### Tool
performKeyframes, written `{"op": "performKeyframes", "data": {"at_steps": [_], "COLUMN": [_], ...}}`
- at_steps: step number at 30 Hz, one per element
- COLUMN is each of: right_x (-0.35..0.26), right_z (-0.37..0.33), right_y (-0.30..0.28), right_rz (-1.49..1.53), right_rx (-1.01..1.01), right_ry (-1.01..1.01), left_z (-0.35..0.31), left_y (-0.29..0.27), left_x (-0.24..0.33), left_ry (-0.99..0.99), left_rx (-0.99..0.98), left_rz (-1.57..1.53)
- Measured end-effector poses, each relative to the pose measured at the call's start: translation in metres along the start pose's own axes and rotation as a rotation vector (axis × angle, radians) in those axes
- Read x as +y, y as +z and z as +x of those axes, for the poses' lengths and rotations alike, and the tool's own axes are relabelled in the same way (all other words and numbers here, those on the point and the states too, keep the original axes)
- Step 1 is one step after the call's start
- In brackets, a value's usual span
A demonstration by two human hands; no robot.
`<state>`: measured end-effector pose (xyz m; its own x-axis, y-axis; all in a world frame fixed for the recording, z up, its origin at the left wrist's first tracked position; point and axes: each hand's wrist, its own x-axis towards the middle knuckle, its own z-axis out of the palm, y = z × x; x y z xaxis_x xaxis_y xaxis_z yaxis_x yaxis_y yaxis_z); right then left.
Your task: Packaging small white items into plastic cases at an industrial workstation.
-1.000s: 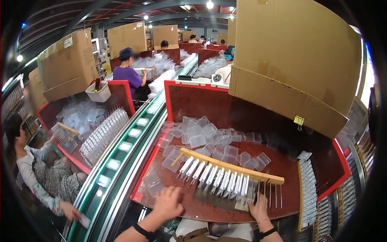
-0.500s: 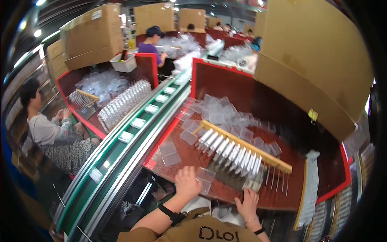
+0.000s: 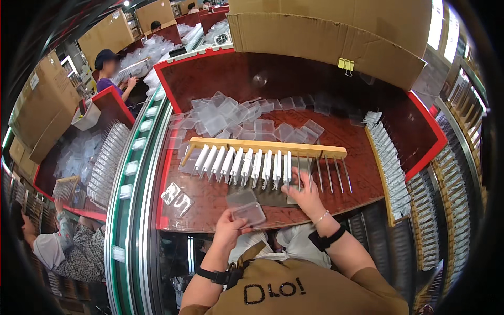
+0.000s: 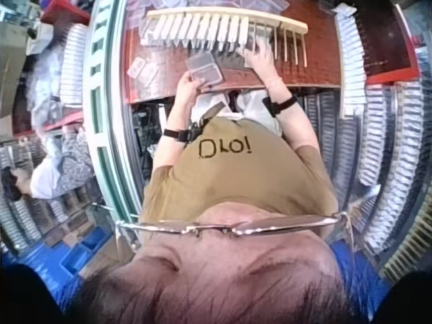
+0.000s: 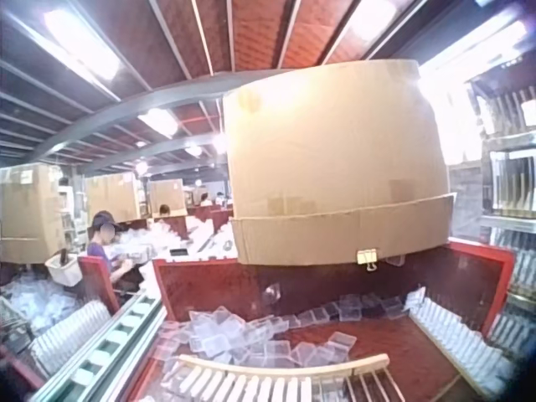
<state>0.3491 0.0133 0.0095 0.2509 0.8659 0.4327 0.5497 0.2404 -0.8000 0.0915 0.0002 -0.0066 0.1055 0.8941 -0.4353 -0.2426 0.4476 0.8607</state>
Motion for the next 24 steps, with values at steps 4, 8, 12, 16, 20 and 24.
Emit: {"op": "performKeyframes", "data": {"at_steps": [4, 8, 12, 16, 20, 24], "right_x": [-0.005, -0.023, -0.024, -0.031, -0.019, -0.039], "right_z": [0.011, 0.015, 0.011, -0.002, -0.042, -0.063], "right_y": [-0.006, -0.017, -0.015, -0.012, -0.005, -0.003], "right_rz": [0.314, 0.264, 0.329, 0.318, 0.409, 0.492], "right_rx": [-0.217, -0.318, -0.229, -0.216, -0.212, -0.287], "right_ry": [0.141, 0.09, 0.157, 0.16, 0.098, 0.083], "left_z": [-0.004, -0.009, 0.004, 0.008, 0.006, 0.0], "left_y": [0.012, 0.011, 0.028, 0.044, 0.051, 0.049], "left_x": [-0.002, 0.003, 0.004, 0.001, -0.004, -0.006], "left_ry": [-0.171, -0.232, -0.328, -0.399, -0.506, -0.491], "left_rx": [-0.151, -0.242, -0.276, -0.275, -0.301, -0.465], "left_rz": [-0.15, -0.26, -0.166, -0.212, -0.31, -0.52]}}
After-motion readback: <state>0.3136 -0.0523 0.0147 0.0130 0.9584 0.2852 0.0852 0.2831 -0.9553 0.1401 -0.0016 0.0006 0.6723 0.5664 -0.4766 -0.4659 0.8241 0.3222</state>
